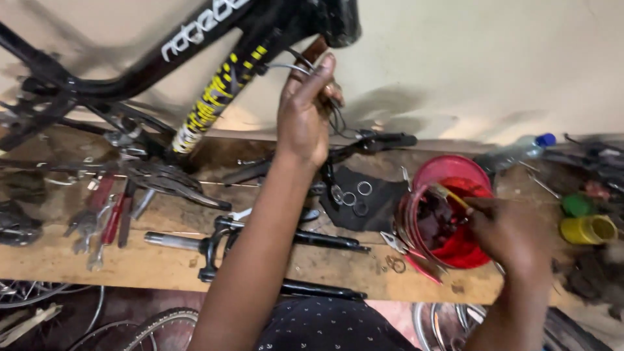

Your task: Cleaning the head tube of a bicycle frame using a brush and a rag

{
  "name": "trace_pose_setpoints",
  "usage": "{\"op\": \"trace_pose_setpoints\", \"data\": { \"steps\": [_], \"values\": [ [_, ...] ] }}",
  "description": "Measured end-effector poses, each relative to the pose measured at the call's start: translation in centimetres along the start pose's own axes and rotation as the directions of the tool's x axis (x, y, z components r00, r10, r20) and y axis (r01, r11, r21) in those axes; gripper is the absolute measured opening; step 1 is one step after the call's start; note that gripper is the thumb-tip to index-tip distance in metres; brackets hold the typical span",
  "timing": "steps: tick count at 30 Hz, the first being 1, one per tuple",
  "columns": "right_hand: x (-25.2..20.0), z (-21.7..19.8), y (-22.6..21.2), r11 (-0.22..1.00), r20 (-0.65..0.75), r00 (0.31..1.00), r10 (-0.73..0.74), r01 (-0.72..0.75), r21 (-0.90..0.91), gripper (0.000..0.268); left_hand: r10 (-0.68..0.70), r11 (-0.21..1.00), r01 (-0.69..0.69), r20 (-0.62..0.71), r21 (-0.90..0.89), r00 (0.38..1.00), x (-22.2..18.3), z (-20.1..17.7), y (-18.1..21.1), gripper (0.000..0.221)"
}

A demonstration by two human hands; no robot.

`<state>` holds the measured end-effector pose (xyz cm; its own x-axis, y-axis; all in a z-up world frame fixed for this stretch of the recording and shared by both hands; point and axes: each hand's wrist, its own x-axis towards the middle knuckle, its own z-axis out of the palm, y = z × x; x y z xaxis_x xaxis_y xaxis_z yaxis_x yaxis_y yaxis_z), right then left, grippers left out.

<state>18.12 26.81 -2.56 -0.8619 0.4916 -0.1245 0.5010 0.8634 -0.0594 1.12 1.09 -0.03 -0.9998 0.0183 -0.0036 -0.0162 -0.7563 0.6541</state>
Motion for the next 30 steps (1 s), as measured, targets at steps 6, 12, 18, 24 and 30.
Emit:
{"op": "trace_pose_setpoints", "data": {
  "steps": [6,12,18,24,30],
  "values": [
    [0.9,2.3,-2.4,0.975,0.416,0.892,0.176,-0.1,-0.199,0.036,-0.027,0.999,0.027,0.015,0.026,1.0,-0.4,-0.3,-0.6,0.044],
    [-1.2,0.4,-1.5,0.984,0.418,0.902,0.103,-0.031,-0.175,0.049,0.003,1.0,-0.004,0.06,0.013,0.998,-0.7,-1.0,-1.2,0.03],
    [1.3,7.3,-0.6,0.951,0.487,0.871,0.066,0.092,-0.294,0.031,0.031,0.997,-0.032,0.009,0.067,0.999,-1.0,-0.5,-1.4,0.035],
    [2.2,11.6,0.5,0.925,0.563,0.825,0.036,0.185,-0.331,0.034,0.059,0.993,-0.062,0.031,0.099,0.998,-1.4,-0.9,-1.4,0.028],
    [3.0,12.2,1.2,0.932,0.546,0.837,-0.04,0.229,-0.283,0.027,0.141,0.983,-0.146,0.053,0.108,0.989,-1.6,-1.0,-2.2,0.027]
  ]
}}
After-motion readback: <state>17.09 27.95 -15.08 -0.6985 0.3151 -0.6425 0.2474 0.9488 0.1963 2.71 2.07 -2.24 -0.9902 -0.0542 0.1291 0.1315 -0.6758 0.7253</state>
